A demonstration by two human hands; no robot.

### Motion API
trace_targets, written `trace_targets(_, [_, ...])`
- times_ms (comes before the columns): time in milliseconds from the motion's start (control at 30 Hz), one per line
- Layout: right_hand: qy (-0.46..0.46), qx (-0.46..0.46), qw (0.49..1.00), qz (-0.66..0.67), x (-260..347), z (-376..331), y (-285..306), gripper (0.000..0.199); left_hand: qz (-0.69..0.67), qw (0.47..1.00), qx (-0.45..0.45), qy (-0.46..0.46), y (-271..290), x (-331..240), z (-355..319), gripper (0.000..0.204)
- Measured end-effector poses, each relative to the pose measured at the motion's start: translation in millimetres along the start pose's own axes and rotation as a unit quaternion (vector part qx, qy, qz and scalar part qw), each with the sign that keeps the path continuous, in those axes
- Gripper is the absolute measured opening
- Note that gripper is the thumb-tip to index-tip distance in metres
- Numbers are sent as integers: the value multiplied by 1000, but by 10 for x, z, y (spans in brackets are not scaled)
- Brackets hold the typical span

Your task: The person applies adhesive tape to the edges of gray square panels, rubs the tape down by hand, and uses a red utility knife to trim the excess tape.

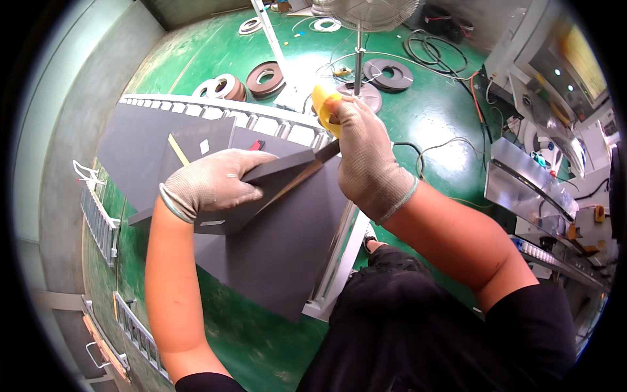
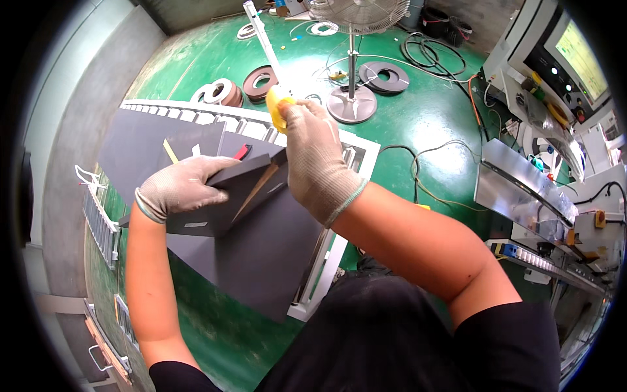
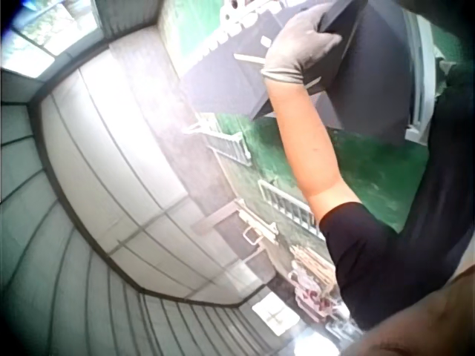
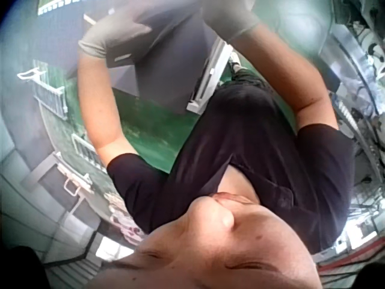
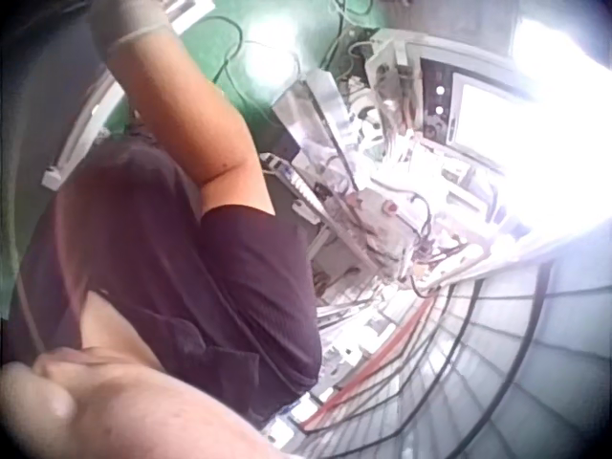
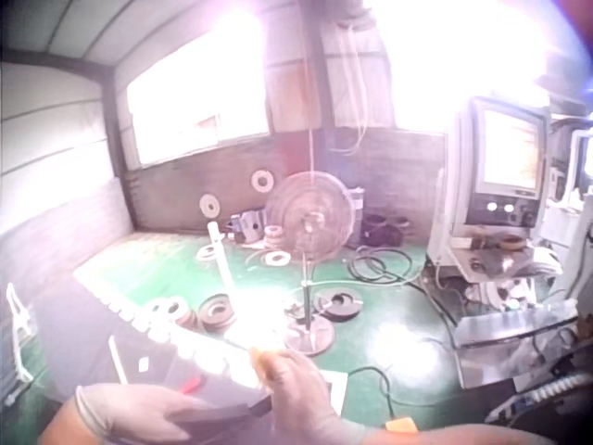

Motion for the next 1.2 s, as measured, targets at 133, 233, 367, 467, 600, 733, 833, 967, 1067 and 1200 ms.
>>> trace_targets(133, [-52,70,996,28,174,69,-326,34,-18,999,-38,25,209,259,-44,61])
trace_targets(233, [-104,115,988,22,160,198,-485,34,-110,994,-3,27,354,338,4,59])
trace_targets(367, [-173,84,981,24,281,180,-534,35,-130,990,3,59,410,525,134,49])
trace_targets(467, [-170,122,978,-9,243,217,-457,33,-120,982,-11,142,437,479,187,32])
trace_targets(600, [-65,207,976,-23,193,304,-231,32,61,982,-180,18,339,206,306,34])
trace_targets(733, [-78,174,982,4,251,80,-226,34,101,955,-276,-33,205,97,142,36])
trace_targets(833, [-97,190,977,-12,235,33,-280,27,104,955,-278,0,155,79,34,38])
trace_targets(967, [119,235,964,-46,-44,174,-211,20,139,939,-313,-11,96,34,24,38])
trace_targets(1067, [320,247,909,-97,-85,246,-223,19,147,926,-346,-20,42,57,-15,38])
trace_targets(1200, [286,187,939,-43,-183,277,-260,20,118,935,-334,32,12,-8,-6,39])
Point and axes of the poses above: each hand's wrist, its own z-axis towards the middle knuckle, its own y-axis out of the back of the hand, x = y × z, the point moved 4 cm from there along z, towards the middle knuckle, and after that the axes turned 5 degrees about y, right-handed, at the moved point
